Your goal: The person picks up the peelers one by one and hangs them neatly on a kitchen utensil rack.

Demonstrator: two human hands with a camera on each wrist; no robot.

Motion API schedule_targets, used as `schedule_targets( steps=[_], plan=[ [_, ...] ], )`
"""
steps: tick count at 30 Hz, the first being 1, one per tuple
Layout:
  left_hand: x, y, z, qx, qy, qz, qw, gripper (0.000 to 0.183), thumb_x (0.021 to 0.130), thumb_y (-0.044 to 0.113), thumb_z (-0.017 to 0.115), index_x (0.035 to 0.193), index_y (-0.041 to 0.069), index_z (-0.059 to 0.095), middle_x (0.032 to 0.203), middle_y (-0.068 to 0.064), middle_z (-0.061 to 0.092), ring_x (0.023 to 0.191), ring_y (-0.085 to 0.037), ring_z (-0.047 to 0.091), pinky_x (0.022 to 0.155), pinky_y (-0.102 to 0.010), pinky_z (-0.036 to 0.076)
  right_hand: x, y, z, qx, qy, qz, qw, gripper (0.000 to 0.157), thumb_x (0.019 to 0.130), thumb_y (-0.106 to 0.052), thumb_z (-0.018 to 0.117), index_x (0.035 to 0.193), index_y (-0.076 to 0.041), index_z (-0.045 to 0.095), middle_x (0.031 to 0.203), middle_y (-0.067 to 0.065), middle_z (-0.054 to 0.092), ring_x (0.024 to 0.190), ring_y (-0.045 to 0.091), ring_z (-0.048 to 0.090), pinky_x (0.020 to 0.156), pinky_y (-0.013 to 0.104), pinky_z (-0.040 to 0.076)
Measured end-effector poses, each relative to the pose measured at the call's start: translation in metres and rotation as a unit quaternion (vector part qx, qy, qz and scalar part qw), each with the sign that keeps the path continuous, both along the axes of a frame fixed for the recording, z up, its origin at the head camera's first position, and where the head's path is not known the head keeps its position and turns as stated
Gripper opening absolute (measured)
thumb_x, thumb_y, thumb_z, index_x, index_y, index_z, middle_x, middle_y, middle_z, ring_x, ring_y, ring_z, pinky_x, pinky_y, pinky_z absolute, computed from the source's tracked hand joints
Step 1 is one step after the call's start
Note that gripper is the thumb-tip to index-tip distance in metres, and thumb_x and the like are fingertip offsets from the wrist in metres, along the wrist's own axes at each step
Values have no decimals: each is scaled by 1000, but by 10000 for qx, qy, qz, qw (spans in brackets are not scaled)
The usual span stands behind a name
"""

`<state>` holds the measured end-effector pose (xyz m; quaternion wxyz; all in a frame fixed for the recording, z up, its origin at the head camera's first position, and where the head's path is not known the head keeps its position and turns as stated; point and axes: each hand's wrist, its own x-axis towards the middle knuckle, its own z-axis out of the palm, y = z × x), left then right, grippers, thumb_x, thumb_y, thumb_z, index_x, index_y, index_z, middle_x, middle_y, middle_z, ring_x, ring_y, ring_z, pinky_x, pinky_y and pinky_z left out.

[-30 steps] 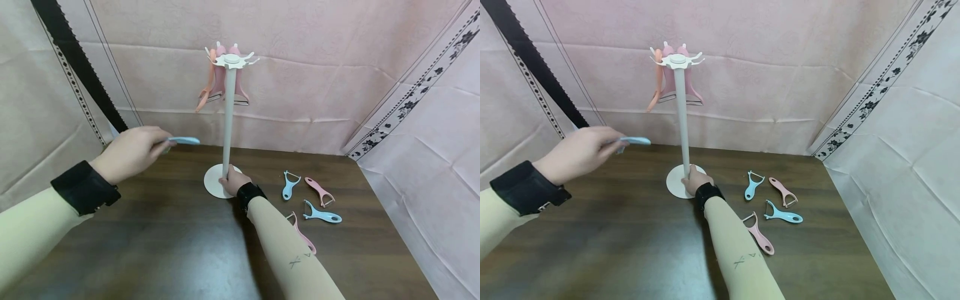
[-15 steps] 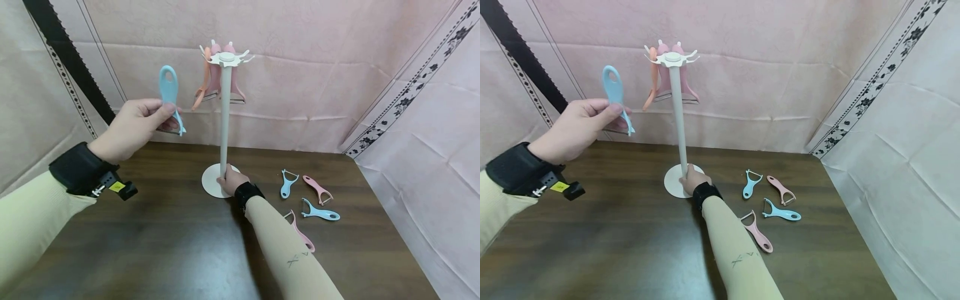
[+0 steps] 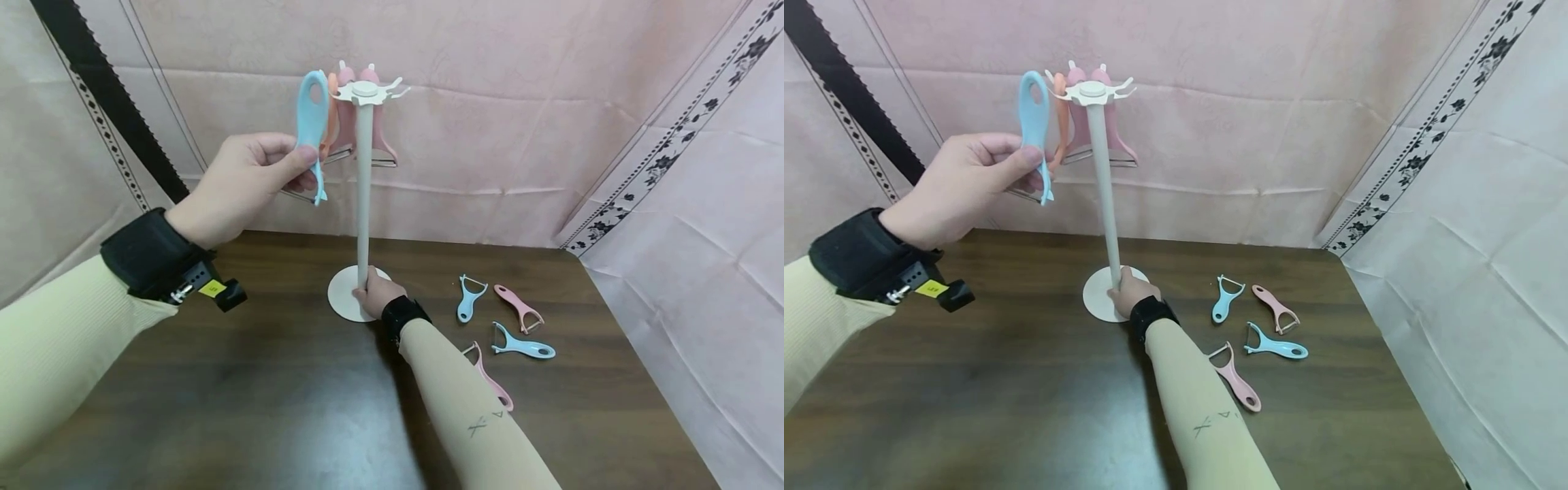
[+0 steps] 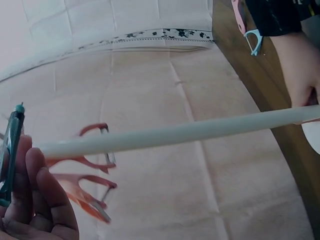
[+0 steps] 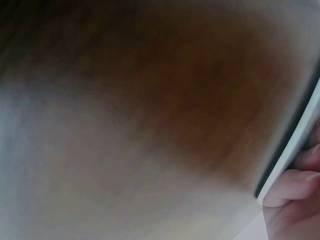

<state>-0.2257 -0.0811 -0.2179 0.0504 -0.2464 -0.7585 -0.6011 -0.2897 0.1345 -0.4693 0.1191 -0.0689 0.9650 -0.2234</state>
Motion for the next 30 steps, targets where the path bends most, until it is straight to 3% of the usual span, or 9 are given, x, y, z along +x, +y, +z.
schedule_targets(
  steps=[9,18,30],
  plan=[
    [-2,9,4,126,-6,-23,9999,33,96,31,60,106,1,69,86,-12,67,82,-23,65,80,-28,51,-1,-1,0,-25,-96,30,9999,47,97,-42,56,131,-13,43,112,2,65,99,15,61,88,40,47],
    [-2,6,2,83,-62,-24,9999,36,97,32,58,113,1,67,89,-12,67,85,-23,64,80,-28,51,-1,2,3,37,16,11,10000,44,98,-42,55,129,-12,44,109,1,65,99,14,61,89,40,47],
    [1,-6,-9,-253,17,101,9996,36,98,31,56,114,0,66,96,-11,68,90,-24,63,80,-25,50,-4,0,1,69,-142,-98,9998,42,97,-43,55,124,-12,44,110,2,64,96,15,61,88,39,47]
  ],
)
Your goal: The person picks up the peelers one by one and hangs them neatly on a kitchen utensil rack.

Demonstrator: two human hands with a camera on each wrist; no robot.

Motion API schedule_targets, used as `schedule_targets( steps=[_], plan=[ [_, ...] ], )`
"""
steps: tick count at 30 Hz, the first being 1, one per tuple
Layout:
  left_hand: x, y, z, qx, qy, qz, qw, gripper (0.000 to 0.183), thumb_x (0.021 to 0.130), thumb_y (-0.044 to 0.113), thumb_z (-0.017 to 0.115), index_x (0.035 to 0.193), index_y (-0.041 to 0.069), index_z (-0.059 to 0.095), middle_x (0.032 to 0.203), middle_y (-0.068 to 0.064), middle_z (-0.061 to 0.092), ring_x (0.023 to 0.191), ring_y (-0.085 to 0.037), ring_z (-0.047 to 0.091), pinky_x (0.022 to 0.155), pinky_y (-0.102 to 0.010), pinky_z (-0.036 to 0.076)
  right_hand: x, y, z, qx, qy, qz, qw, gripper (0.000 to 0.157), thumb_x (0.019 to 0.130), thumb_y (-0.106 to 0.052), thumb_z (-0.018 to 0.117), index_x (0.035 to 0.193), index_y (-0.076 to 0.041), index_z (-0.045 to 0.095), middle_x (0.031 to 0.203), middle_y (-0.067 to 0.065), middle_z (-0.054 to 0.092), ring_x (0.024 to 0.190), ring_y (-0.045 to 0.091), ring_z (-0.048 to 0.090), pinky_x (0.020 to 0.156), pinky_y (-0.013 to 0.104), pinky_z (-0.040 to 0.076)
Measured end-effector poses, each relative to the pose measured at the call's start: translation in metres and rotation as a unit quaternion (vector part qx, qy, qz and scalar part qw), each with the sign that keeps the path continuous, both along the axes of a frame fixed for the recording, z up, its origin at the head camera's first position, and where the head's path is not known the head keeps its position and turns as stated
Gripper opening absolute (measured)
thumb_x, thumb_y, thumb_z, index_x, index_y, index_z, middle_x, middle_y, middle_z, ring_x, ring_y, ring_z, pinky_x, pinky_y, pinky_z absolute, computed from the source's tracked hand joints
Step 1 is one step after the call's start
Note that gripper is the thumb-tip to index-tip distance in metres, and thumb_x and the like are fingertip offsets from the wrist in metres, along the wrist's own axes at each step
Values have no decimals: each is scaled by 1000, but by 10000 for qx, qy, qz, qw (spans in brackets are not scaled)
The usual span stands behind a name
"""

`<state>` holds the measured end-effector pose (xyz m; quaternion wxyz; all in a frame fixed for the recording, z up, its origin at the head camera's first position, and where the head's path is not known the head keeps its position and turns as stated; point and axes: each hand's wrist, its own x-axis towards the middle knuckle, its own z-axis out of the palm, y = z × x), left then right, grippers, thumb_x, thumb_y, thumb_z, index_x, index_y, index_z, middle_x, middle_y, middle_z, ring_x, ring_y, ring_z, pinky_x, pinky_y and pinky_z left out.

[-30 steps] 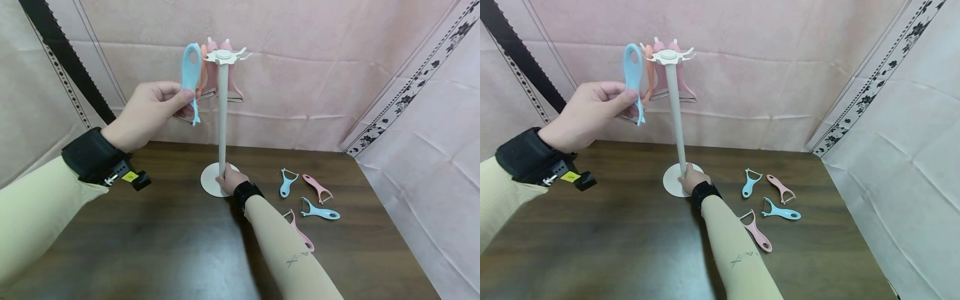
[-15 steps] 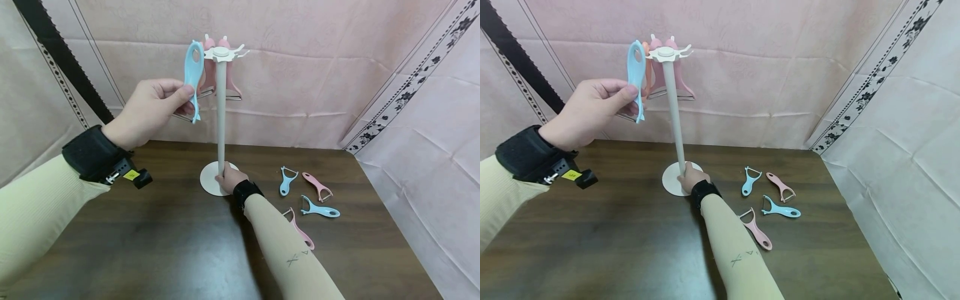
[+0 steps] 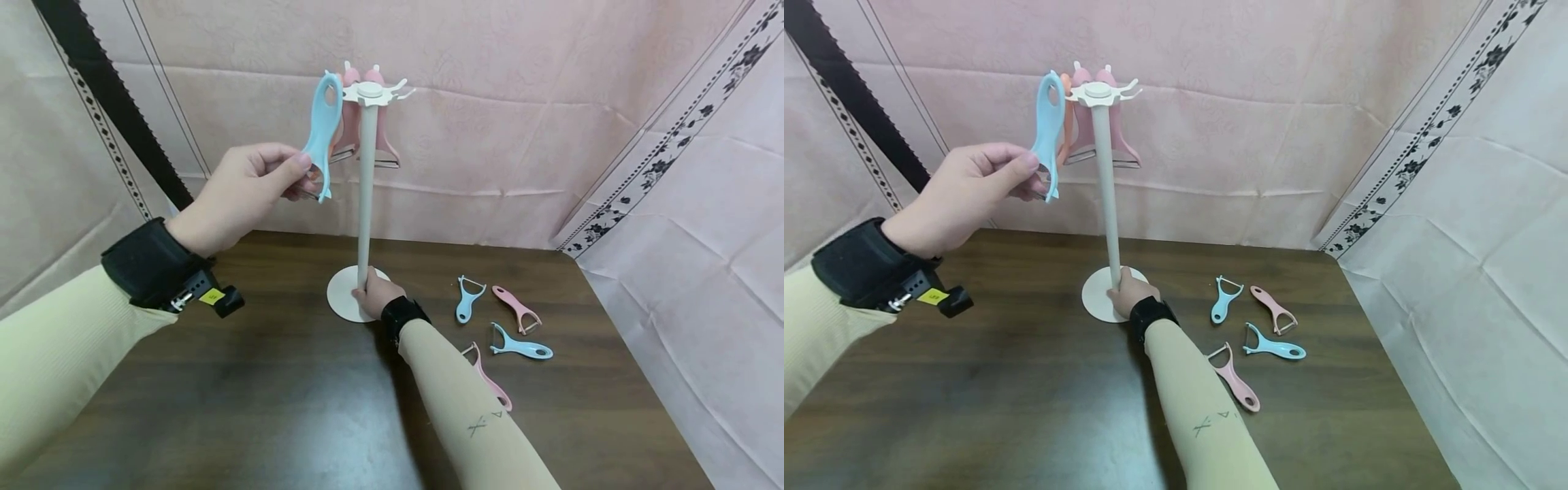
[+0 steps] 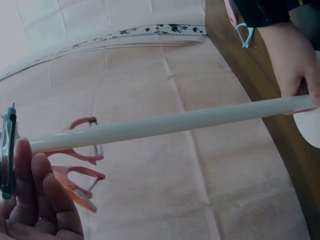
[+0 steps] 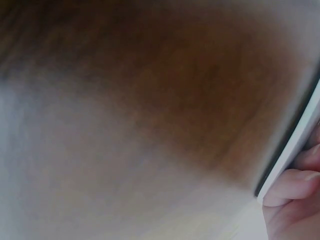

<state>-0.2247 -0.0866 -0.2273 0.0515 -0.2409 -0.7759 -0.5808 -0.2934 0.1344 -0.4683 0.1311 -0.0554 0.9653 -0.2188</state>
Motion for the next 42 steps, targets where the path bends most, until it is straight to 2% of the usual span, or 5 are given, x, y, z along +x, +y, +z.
schedule_targets(
  steps=[14,21,34,38,42],
  plan=[
    [2,-7,-11,77,-8,-99,9999,44,101,38,49,116,1,67,102,-12,66,90,-28,59,80,-30,50,-1,0,-3,15,81,8,10000,46,98,-44,54,127,-11,43,114,5,64,97,18,61,87,39,47],
    [2,-17,-26,-368,42,130,9992,45,102,42,45,107,3,68,90,-12,67,88,-23,61,79,-28,49,-3,0,-7,49,74,-10,10000,48,97,-44,55,129,-11,42,115,6,64,96,19,61,89,40,47],
    [-14,-20,-98,-539,-671,53,9963,44,101,41,46,103,3,68,92,-12,67,86,-22,63,78,-32,52,-5,3,-3,-82,-75,65,9999,48,97,-43,56,129,-11,42,111,5,63,93,17,61,86,37,48],
    [-25,-24,-126,-1217,-585,83,9908,43,101,44,44,102,8,69,91,-9,67,85,-21,61,77,-36,51,-3,3,0,-248,-279,-49,9993,49,96,-40,58,131,-12,40,110,5,62,92,17,60,85,36,48],
    [-40,-29,-157,-2138,-461,24,9758,42,101,47,42,102,13,68,90,-6,66,82,-22,57,70,-38,47,-1,3,3,-231,-366,-71,9990,49,96,-40,59,132,-12,39,111,6,63,93,16,60,85,35,48]
  ],
)
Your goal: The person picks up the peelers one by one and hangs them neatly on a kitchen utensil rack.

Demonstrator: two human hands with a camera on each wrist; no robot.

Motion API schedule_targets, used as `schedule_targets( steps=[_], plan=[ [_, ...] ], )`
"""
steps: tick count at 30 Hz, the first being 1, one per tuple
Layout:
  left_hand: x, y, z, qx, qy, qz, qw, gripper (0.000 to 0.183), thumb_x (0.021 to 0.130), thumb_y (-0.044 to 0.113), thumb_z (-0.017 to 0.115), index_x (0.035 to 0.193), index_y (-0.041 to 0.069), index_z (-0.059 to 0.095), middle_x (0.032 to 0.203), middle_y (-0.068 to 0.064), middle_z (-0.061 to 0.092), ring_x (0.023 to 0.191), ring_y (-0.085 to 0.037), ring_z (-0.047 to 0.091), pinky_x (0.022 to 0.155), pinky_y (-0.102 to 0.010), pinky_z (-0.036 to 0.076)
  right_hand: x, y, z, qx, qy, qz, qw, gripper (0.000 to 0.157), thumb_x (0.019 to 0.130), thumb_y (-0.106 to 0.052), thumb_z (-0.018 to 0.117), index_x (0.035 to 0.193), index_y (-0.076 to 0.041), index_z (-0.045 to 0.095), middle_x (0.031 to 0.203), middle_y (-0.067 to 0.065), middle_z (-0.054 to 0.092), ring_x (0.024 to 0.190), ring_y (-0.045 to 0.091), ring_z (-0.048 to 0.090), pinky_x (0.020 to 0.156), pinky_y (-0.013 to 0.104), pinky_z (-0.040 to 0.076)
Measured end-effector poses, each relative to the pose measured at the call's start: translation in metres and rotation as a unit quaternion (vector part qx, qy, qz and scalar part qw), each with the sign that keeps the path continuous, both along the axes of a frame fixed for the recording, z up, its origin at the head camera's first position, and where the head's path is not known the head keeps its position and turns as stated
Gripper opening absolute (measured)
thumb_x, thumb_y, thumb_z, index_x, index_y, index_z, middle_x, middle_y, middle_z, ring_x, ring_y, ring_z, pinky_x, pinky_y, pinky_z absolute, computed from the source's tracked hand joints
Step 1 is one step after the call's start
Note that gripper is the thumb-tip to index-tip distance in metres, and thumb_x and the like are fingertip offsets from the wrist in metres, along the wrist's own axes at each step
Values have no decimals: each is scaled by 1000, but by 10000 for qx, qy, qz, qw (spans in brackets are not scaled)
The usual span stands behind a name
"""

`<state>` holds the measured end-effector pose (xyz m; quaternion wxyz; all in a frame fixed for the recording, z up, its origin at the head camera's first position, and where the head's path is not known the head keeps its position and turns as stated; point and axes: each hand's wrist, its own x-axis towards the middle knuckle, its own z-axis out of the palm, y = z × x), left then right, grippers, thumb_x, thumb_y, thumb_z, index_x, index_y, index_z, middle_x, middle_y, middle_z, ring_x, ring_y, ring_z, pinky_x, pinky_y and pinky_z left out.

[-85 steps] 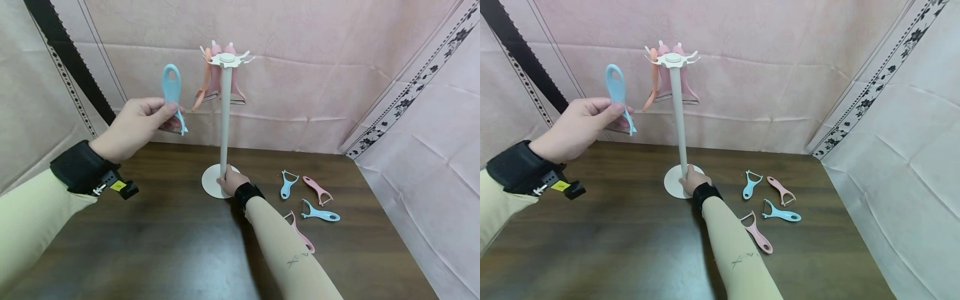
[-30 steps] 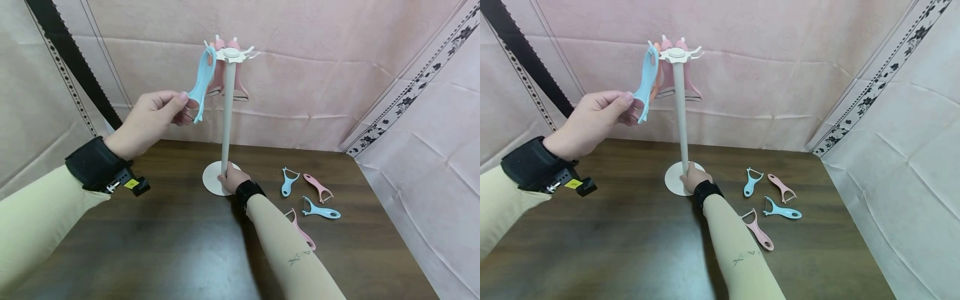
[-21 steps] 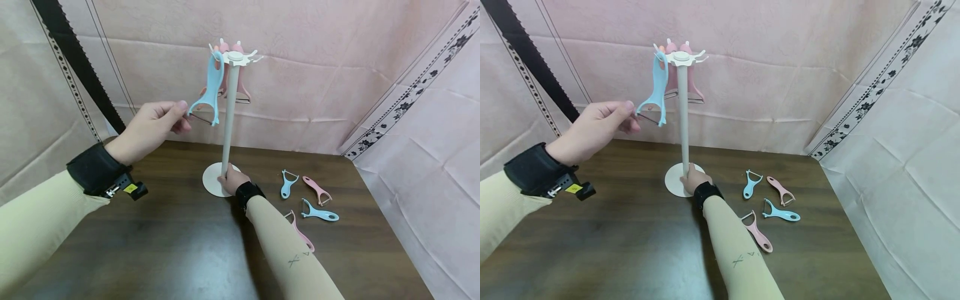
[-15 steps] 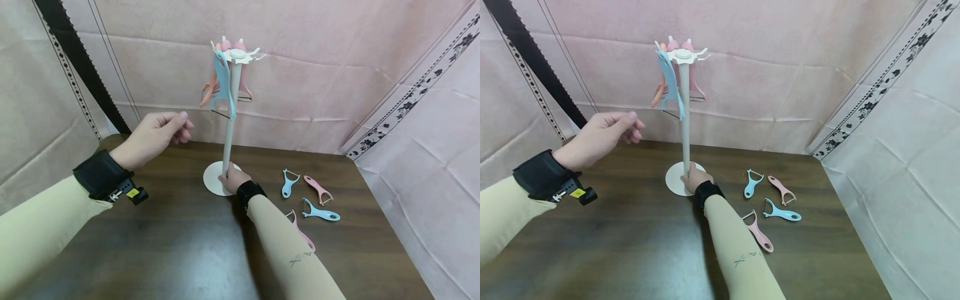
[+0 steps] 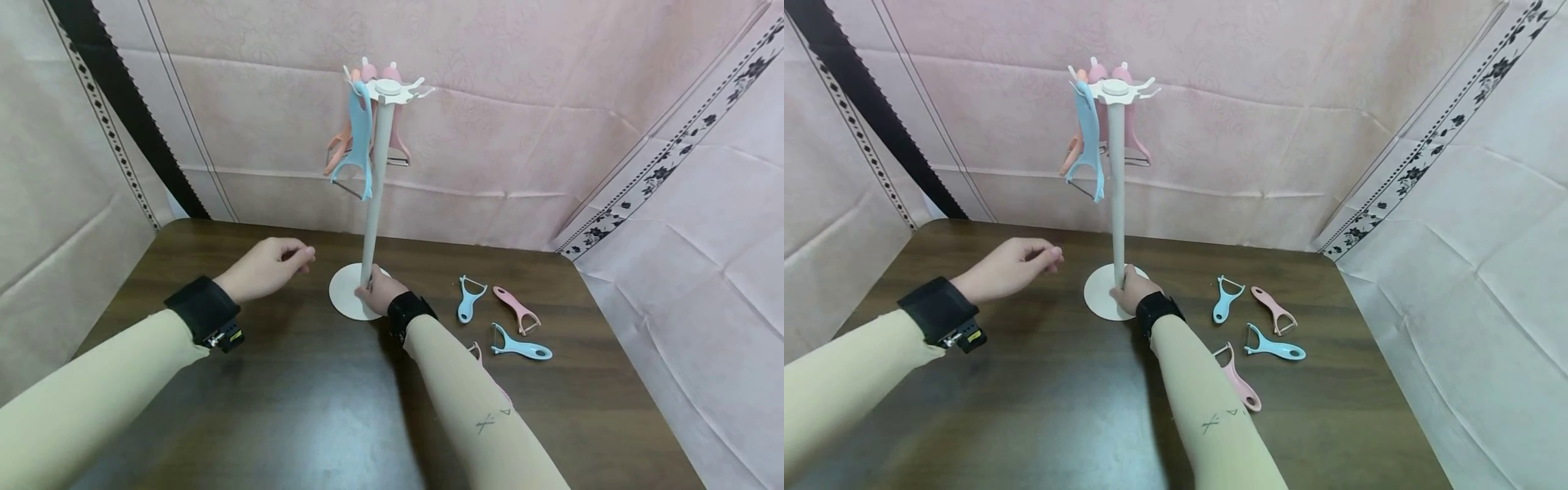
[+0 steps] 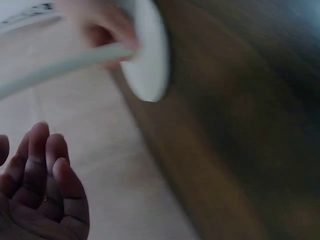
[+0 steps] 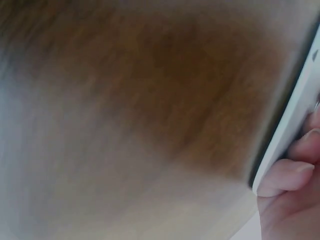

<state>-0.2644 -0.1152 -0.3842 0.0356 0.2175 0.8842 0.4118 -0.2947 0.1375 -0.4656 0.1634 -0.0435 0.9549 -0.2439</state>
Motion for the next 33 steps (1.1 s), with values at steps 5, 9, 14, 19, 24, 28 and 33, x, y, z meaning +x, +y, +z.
schedule_targets(
  steps=[5,9,14,19,24,28,33],
  plan=[
    [-10,7,-29,-222,-290,-109,9993,37,102,40,46,106,10,67,93,-11,67,82,-23,59,71,-38,49,6,5,8,-14,198,295,9994,47,98,-35,57,134,-9,41,110,6,64,93,15,61,83,33,49],
    [-10,30,-40,-449,-388,-211,9980,30,101,30,52,111,5,66,94,-9,66,82,-22,59,72,-37,50,11,20,18,94,410,626,9972,35,99,-30,55,125,-8,47,99,8,65,82,16,61,72,30,49],
    [-15,65,-57,-997,-505,-279,9933,23,97,24,59,109,4,59,91,-8,62,77,-21,57,70,-34,49,9,65,38,655,841,936,9899,21,99,-29,55,111,-11,55,92,6,65,79,18,60,73,34,48],
    [-26,83,-71,-1486,-744,-313,9856,37,92,34,65,107,3,50,84,-9,57,71,-22,54,63,-32,45,14,117,61,1060,1323,1050,9799,20,98,-26,58,107,-8,58,96,7,66,88,22,63,80,40,49],
    [-35,97,-69,-2265,-619,-411,9712,52,90,49,63,107,0,59,80,-6,62,73,-22,57,66,-34,45,33,157,69,1829,1523,1495,9597,24,96,-16,60,117,-5,58,108,13,65,98,29,62,81,44,49],
    [-38,108,-72,-2663,-554,-101,9622,56,90,58,55,105,6,69,74,-1,64,72,-21,58,64,-34,45,44,181,59,2332,1578,1778,9429,38,92,-9,61,130,-7,57,125,18,59,113,36,56,88,49,47],
    [-39,123,-85,-2741,-331,332,9606,54,92,61,50,99,12,73,68,2,62,68,-19,58,60,-35,44,50,202,45,2350,1882,2028,9318,39,89,-4,61,128,-5,61,132,19,56,118,37,54,91,49,46]
  ],
)
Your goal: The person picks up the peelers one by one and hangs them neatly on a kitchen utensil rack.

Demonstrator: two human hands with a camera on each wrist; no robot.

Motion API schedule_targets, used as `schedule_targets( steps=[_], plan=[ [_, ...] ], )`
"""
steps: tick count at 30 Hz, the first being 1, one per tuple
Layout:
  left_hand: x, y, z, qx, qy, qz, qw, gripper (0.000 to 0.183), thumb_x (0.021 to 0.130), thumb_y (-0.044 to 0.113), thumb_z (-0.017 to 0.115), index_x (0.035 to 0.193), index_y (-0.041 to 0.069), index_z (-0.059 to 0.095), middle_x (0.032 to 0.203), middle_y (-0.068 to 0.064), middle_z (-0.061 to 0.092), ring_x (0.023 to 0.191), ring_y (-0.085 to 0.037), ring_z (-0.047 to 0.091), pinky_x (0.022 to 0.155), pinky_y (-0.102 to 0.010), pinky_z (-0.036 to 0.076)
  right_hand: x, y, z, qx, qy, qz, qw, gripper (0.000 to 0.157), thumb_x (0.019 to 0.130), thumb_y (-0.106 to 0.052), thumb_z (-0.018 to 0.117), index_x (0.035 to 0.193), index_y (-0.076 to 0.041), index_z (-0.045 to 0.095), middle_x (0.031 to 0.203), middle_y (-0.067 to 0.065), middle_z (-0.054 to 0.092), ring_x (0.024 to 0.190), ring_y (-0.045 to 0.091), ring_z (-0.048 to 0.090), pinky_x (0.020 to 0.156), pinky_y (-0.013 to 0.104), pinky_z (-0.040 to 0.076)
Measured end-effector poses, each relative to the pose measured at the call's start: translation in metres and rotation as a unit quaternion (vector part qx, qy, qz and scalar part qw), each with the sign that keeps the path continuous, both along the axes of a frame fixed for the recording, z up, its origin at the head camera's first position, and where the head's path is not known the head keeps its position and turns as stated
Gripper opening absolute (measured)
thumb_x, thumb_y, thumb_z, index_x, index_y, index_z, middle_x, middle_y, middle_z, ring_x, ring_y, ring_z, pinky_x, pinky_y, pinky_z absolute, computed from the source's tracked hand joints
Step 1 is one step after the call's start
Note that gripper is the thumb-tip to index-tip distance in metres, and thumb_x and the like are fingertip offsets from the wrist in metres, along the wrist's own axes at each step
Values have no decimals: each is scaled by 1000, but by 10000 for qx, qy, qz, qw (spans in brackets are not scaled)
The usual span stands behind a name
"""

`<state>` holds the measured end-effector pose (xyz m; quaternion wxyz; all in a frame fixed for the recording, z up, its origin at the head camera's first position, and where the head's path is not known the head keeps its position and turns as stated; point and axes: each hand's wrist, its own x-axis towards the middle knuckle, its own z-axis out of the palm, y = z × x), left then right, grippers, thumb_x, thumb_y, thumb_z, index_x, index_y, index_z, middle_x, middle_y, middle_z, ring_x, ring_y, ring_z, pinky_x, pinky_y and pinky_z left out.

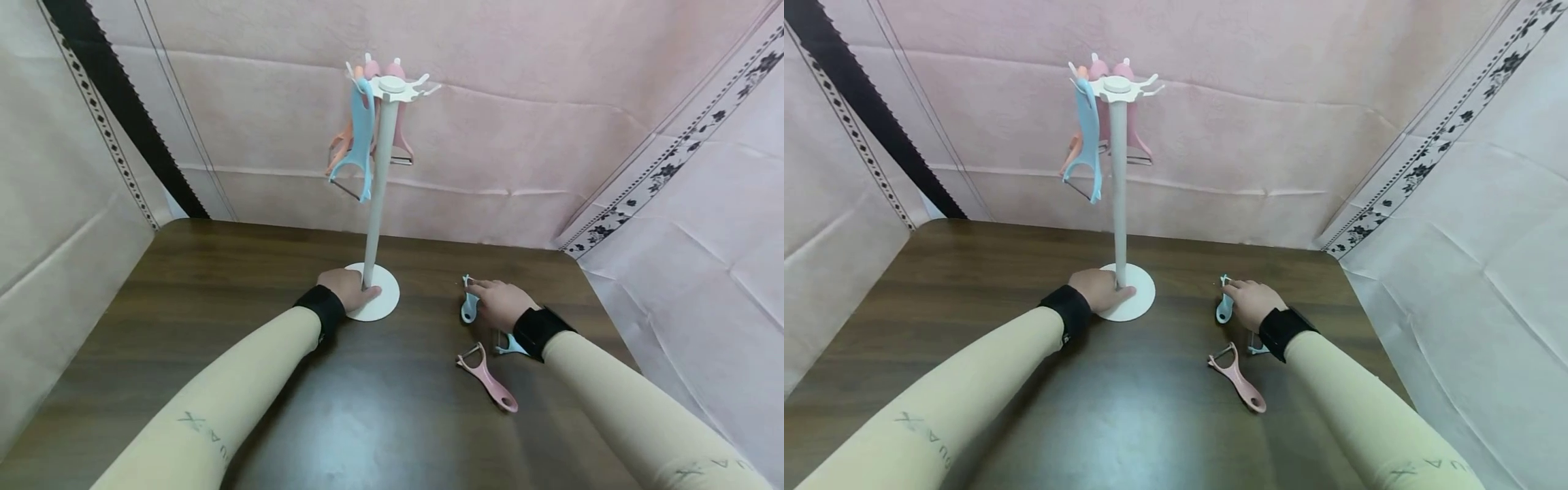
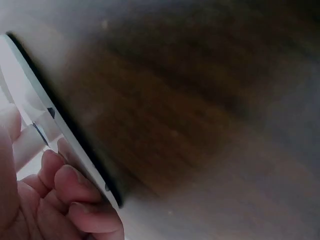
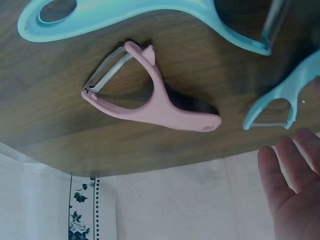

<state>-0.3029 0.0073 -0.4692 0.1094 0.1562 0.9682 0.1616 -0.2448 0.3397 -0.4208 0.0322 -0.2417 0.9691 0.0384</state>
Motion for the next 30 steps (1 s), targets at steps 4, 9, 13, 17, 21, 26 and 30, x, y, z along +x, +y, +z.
schedule_targets(
  steps=[4,9,13,17,21,26,30],
  plan=[
    [3,10,2,-9,-77,95,9999,54,92,60,51,100,11,72,73,2,63,73,-19,59,66,-37,46,1,5,-7,219,0,-1,9998,34,88,2,60,122,-5,65,128,18,59,111,36,59,88,49,48],
    [6,12,9,127,-114,318,9993,52,91,59,54,95,11,72,76,0,65,74,-19,59,68,-36,46,-2,3,-15,516,150,38,9985,34,88,10,56,117,-5,66,121,15,64,103,33,63,88,49,47],
    [9,7,15,349,-169,567,9976,54,91,60,53,100,9,70,81,-2,66,75,-19,59,68,-34,46,-3,-2,-18,599,315,168,9976,34,83,12,61,110,-7,67,112,10,67,97,27,65,84,47,47],
    [13,6,19,394,-180,644,9970,54,93,57,53,103,7,70,84,-4,68,78,-22,60,70,-37,47,0,-4,-18,521,326,207,9979,32,79,11,63,103,-9,68,100,6,70,88,21,66,76,44,45],
    [14,9,15,388,-57,795,9961,48,93,53,56,101,8,72,84,-4,68,79,-23,60,70,-39,48,3,-4,-17,347,354,267,9984,27,78,10,62,96,-9,69,93,4,69,79,18,64,71,41,44],
    [13,10,10,514,110,1007,9935,42,91,49,60,95,9,74,79,-3,67,75,-23,59,67,-39,47,0,-7,-16,300,415,242,9984,18,79,3,63,87,-12,69,83,0,67,72,16,62,73,43,46],
    [13,9,3,517,216,937,9940,38,93,46,58,91,12,74,74,-1,65,71,-22,59,62,-38,46,-3,-14,-14,389,283,1,9988,17,81,1,61,76,-15,66,67,-4,60,62,15,53,67,41,47]
  ],
)
